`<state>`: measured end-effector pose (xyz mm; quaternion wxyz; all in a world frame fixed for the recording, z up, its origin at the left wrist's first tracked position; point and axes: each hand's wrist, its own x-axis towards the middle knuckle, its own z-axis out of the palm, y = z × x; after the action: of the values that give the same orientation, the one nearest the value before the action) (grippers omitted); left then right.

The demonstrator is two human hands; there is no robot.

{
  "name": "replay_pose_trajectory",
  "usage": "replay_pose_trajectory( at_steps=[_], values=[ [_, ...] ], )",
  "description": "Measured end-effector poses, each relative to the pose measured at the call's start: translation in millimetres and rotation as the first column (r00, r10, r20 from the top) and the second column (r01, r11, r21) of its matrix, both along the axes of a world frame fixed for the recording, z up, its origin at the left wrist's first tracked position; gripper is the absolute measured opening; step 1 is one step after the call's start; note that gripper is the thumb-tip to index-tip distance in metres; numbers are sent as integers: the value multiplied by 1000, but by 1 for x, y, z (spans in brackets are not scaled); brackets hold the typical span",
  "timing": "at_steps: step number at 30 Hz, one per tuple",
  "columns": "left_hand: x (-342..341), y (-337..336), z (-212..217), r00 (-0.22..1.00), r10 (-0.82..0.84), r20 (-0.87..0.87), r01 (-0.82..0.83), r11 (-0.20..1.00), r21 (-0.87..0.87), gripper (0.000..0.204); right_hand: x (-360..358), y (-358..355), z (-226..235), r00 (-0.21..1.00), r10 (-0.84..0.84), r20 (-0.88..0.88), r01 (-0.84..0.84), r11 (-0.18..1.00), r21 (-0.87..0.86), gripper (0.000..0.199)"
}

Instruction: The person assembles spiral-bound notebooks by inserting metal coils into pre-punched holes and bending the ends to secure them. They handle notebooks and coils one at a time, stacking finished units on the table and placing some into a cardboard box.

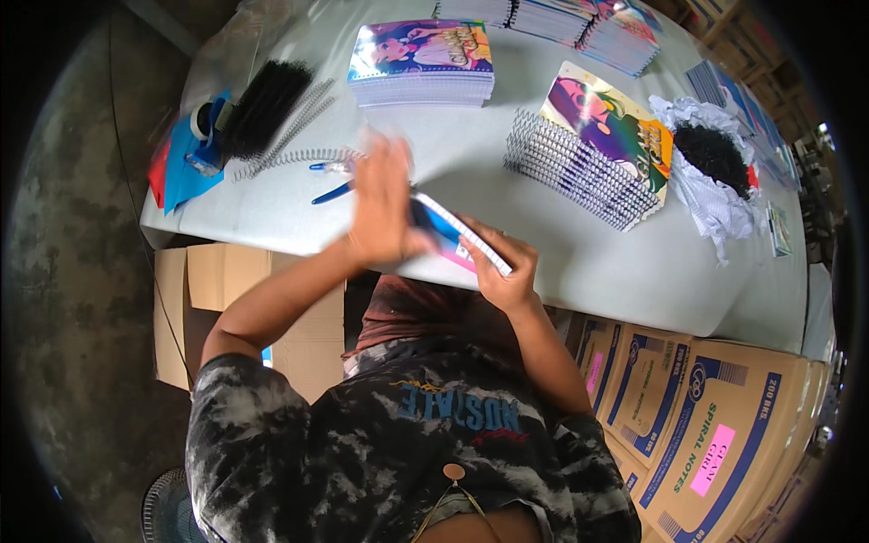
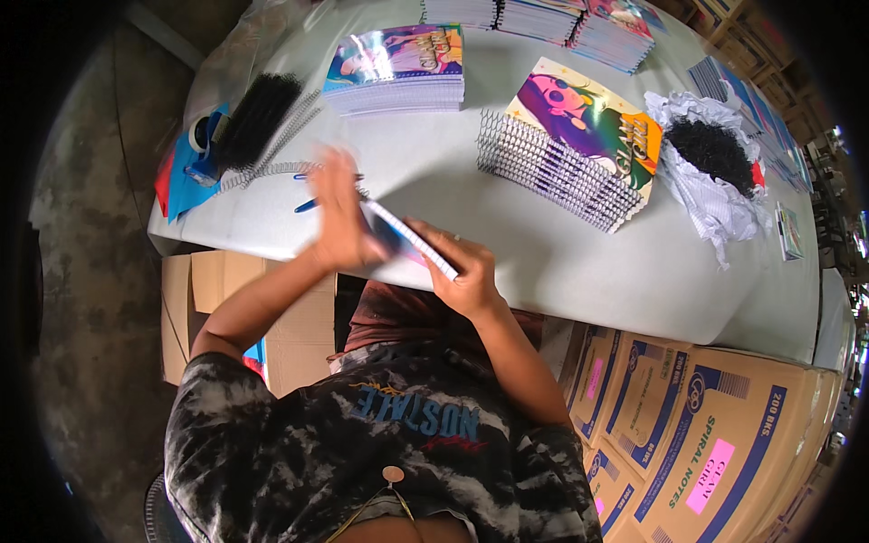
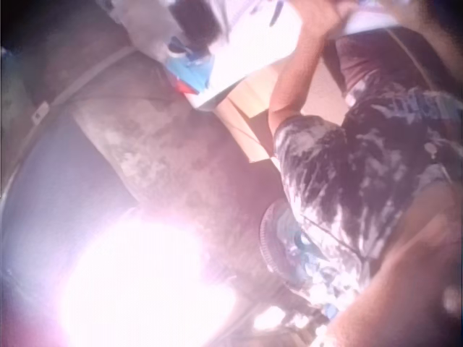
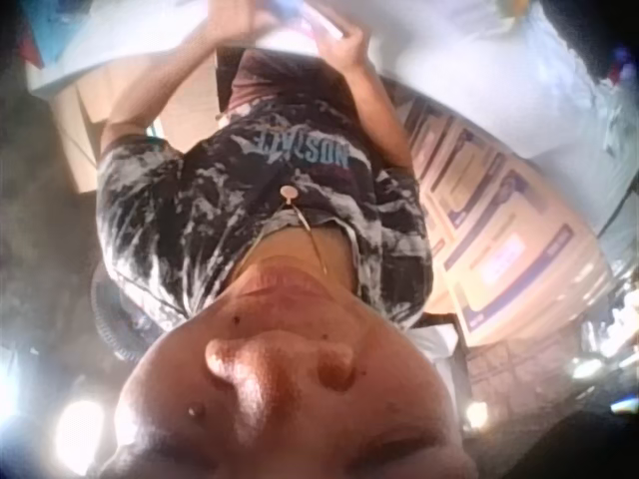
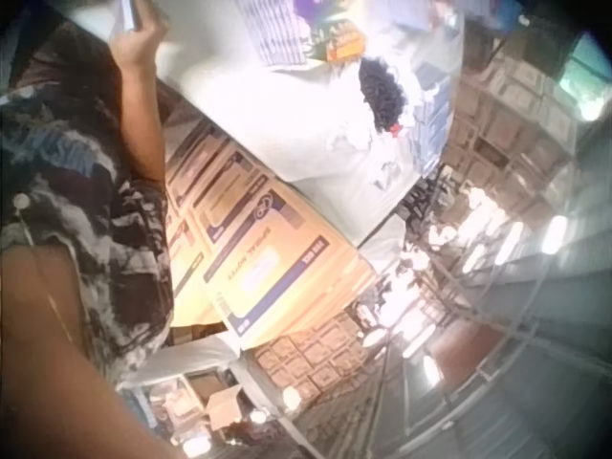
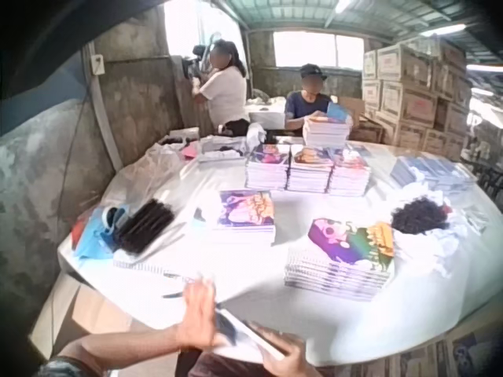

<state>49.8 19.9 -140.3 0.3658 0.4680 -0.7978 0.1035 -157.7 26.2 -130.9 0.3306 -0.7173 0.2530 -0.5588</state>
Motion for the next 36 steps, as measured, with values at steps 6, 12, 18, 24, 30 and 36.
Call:
replay_pose_trajectory(
  at_steps=[6, 12, 18, 24, 30, 36],
  values=[
    [-6, 8, 62, 965, 83, 249, -65, 995, -80, 51, -14, -3, 3, 999, -33, 29, 24, 964, 266, 23],
    [1, -6, 116, 950, -188, 250, 99, 939, 330, 31, -10, -6, 2, 996, 15, 88, -38, 966, 257, 24],
    [-9, -8, 125, 928, -265, 261, 197, 945, 260, 20, -14, -7, 0, 997, 15, 75, -34, 963, 267, 24],
    [-18, -4, 124, 925, -208, 317, 135, 962, 236, 22, -15, -6, 9, 997, 55, 45, -65, 965, 256, 24],
    [-18, -8, 114, 957, -90, 276, 18, 967, 255, 56, -15, -8, 3, 1000, -9, -20, 12, 993, 115, 27],
    [-8, 17, 14, 804, -82, 589, 304, 908, -289, 95, -11, -10, 4, 998, -53, -18, 52, 998, -30, 35]
  ],
)
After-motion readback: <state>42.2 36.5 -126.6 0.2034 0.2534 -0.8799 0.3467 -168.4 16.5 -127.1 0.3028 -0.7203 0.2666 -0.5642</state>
